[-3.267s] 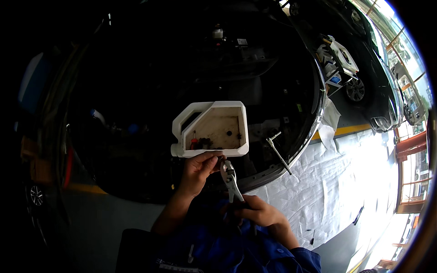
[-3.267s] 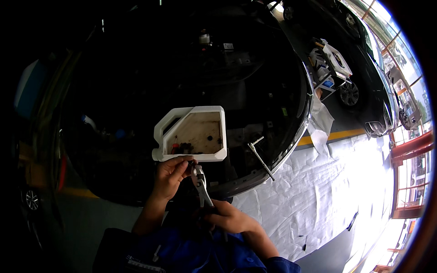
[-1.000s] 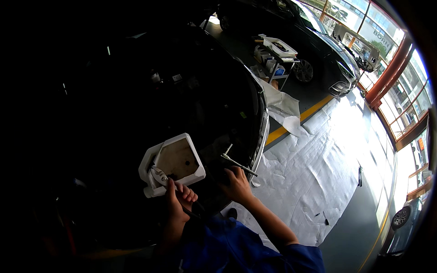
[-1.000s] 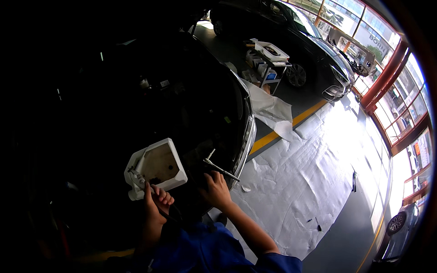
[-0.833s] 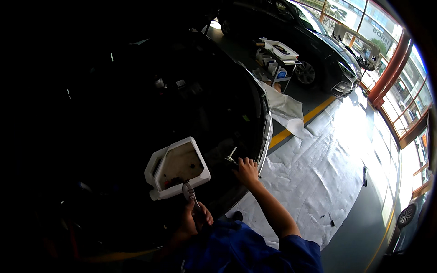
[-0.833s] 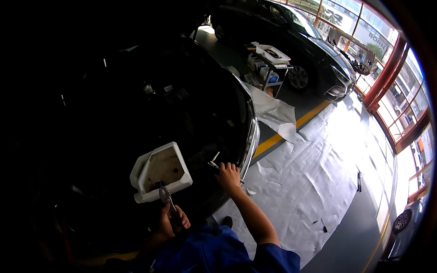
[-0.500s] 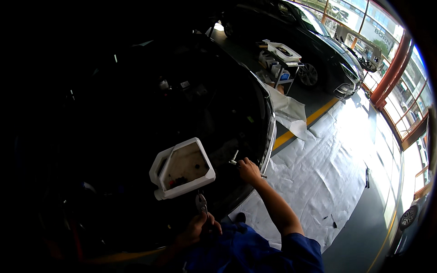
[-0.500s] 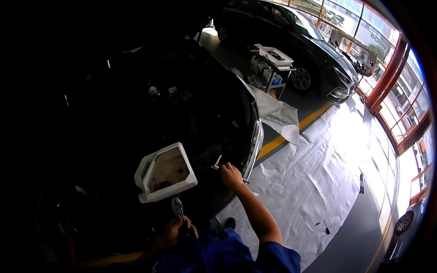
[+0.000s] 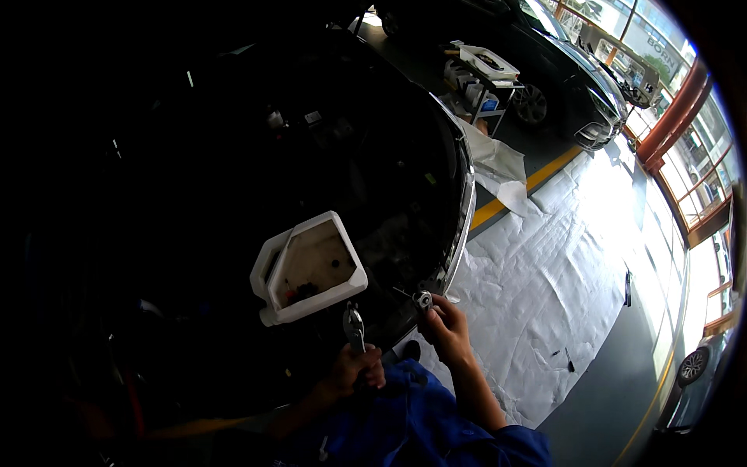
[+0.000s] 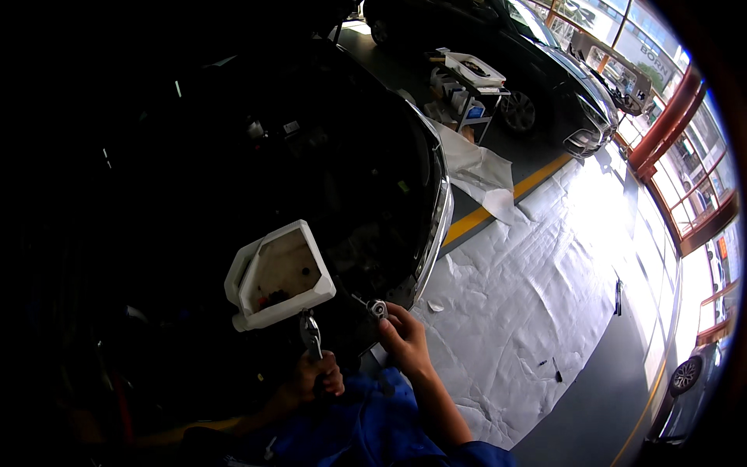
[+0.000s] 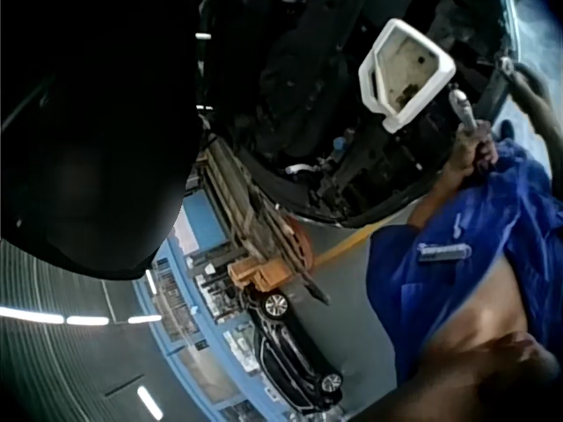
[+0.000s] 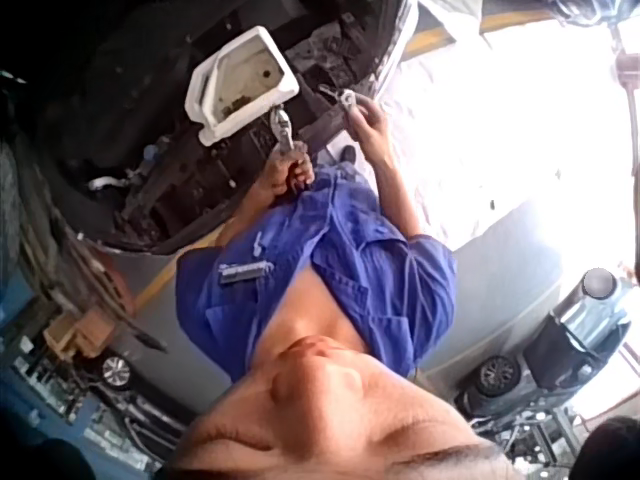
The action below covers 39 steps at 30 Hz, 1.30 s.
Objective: The person works under the open hood of a car in a garage, using a socket wrench and pliers to remove and install bolts and small parts. They place removed items into a white plastic tray and occasionally retrieve tools from a nearby cart.
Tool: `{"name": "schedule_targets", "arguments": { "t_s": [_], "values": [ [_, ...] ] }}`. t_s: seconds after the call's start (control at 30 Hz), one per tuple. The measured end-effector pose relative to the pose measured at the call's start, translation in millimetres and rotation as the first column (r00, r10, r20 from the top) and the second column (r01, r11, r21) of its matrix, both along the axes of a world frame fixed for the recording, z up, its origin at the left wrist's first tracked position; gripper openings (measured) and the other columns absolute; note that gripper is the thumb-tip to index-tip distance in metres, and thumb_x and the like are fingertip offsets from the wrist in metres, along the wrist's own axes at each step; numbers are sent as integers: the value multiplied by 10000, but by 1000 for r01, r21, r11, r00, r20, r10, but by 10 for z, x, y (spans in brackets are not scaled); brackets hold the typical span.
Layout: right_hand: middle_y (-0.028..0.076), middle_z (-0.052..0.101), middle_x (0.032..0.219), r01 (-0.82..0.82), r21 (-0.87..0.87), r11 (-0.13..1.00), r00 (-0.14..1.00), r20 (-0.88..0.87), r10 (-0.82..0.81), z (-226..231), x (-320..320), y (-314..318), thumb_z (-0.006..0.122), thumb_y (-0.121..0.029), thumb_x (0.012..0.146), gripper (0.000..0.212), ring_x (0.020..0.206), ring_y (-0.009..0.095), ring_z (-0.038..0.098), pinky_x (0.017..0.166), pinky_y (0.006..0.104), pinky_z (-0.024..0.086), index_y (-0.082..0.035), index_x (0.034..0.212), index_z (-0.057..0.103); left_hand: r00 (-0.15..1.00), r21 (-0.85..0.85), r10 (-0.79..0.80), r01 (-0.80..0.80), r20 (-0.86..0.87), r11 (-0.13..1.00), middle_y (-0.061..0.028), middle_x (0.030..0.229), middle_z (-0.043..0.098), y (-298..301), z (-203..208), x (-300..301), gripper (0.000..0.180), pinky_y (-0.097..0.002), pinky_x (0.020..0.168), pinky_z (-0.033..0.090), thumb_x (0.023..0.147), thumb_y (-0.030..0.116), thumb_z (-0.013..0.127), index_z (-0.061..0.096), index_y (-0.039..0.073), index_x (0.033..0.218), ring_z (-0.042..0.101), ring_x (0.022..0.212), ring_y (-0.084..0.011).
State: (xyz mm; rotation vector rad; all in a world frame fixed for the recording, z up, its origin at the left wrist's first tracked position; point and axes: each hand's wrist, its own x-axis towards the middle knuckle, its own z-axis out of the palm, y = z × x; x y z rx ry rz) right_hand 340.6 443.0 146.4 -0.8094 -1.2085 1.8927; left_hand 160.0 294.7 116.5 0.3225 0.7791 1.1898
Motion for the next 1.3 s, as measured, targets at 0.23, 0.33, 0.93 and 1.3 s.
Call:
{"name": "schedule_targets", "arguments": {
  "t_s": [0.23, 0.33, 0.93, 1.3],
  "values": [
    [41, 667, 964, 32, 240, 970, 980, 181, -77, 276, 196, -248, 761, -104, 904, 303, 850, 86, 609, 710, 236, 485, 6, 1154, 631, 957, 16, -198, 207, -213, 978, -84, 613, 584, 201, 265, 96, 333, -353, 567, 506, 1016, 220, 641, 547, 59, 741, 606, 562, -190],
    [42, 677, 906, 141, 439, 887, 963, 148, -226, 319, 211, -200, 734, -41, 884, 196, 792, 79, 611, 690, 239, 494, 7, 1058, 659, 942, 44, -261, 276, -210, 960, -84, 611, 583, 258, 209, 119, 322, -343, 565, 506, 1014, 214, 647, 555, 47, 755, 591, 551, -178],
    [99, 661, 754, -210, 952, 221, 939, 259, -225, 581, 530, 211, 855, -29, 713, 332, 594, 215, 611, 549, 329, 476, -17, 983, 663, 796, 18, -482, 524, -366, 852, -56, 611, 589, 489, 457, 183, 409, -308, 536, 473, 1008, 276, 659, 560, 40, 689, 582, 542, -146],
    [57, 680, 798, -22, 240, 970, 991, 131, -11, 555, 598, -71, 770, -120, 910, 224, 688, 106, 640, 604, 272, 501, 29, 1007, 634, 698, 74, -315, 466, -643, 882, -31, 616, 614, 512, 437, 342, 397, -301, 534, 474, 1013, 266, 628, 611, 44, 685, 584, 545, -118]
  ]
}}
